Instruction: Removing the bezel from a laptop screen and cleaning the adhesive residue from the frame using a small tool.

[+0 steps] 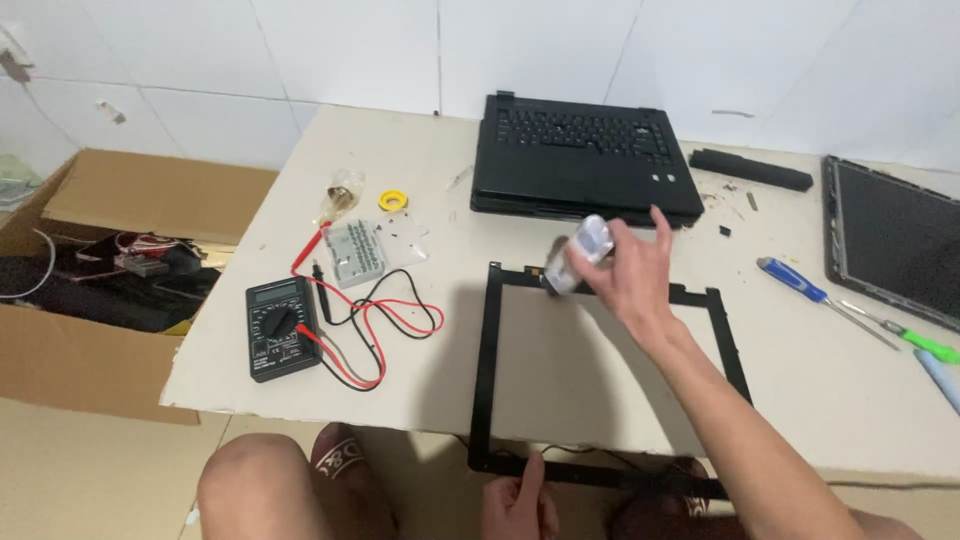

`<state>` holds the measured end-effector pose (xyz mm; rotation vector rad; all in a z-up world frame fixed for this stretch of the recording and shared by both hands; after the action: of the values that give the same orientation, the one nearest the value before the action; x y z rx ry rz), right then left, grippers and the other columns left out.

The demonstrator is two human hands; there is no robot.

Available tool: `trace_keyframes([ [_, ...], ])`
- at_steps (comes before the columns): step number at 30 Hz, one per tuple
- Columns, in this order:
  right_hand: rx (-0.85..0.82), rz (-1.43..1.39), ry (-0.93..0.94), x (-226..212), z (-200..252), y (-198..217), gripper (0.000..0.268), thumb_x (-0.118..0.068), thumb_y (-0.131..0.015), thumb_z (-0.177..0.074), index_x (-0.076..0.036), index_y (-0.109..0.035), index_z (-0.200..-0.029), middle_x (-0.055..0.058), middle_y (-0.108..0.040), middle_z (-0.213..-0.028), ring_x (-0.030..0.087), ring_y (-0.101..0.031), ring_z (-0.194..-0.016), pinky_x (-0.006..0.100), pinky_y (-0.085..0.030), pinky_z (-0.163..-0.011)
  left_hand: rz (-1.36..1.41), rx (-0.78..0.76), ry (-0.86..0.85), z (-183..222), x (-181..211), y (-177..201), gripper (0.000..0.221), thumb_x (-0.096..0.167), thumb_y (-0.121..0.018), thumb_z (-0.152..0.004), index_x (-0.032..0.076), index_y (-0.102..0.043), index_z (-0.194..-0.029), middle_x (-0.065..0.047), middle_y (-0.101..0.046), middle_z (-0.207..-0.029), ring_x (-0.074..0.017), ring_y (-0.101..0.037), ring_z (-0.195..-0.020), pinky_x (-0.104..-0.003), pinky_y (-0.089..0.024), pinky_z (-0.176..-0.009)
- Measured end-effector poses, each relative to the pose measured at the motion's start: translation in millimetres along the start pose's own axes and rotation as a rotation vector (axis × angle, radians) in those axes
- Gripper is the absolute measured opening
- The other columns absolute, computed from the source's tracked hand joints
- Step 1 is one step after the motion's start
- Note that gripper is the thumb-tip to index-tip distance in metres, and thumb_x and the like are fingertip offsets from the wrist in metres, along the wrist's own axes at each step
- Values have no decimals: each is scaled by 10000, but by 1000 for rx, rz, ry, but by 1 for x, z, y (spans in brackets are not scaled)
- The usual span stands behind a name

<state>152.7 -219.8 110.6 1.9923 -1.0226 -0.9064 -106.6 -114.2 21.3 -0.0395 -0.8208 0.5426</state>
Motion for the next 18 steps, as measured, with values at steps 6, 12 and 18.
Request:
trace_keyframes([
  [6, 56, 128, 18, 11, 2, 11, 406, -496, -678, -906, -100, -602, -852, 9, -604, -552, 257, -624, -552, 476, -213, -1171, -11, 40, -68, -18, -20, -1, 713, 420, -678, -934, -6, -510, -388, -118, -483, -348, -212, -413, -257, -314, -266, -302],
  [12, 148, 80, 38, 13, 11, -5, 394, -409, -737, -904, -67, -542, -890, 30, -606, -616, 238, -583, -572, 427, -351, -1082, -83, -66, -36, 3, 1, 2, 681, 471, -607, -973, 44, -459, -462, -89, -465, -431, -190, -415, -380, -337, -326, -453],
  [18, 136, 58, -29, 19, 5, -12, 431, -429, -735, -877, -54, -531, -939, 84, -652, -707, 332, -619, -775, 441, -442, -952, -54, -27, 28, 2, 1, 1, 543, 437, -641, -970, 34, -571, -614, -80, -503, -464, -162, -399, -394, -304, -313, -429],
])
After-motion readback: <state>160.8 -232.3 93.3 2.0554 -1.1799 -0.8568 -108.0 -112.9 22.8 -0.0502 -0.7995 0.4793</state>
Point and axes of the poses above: each hand's wrist, its own z-axis away from the middle knuckle, its own y-axis out of the back of the hand, x = y × z, the point moved 1 cm from there along -z, towards the middle knuckle
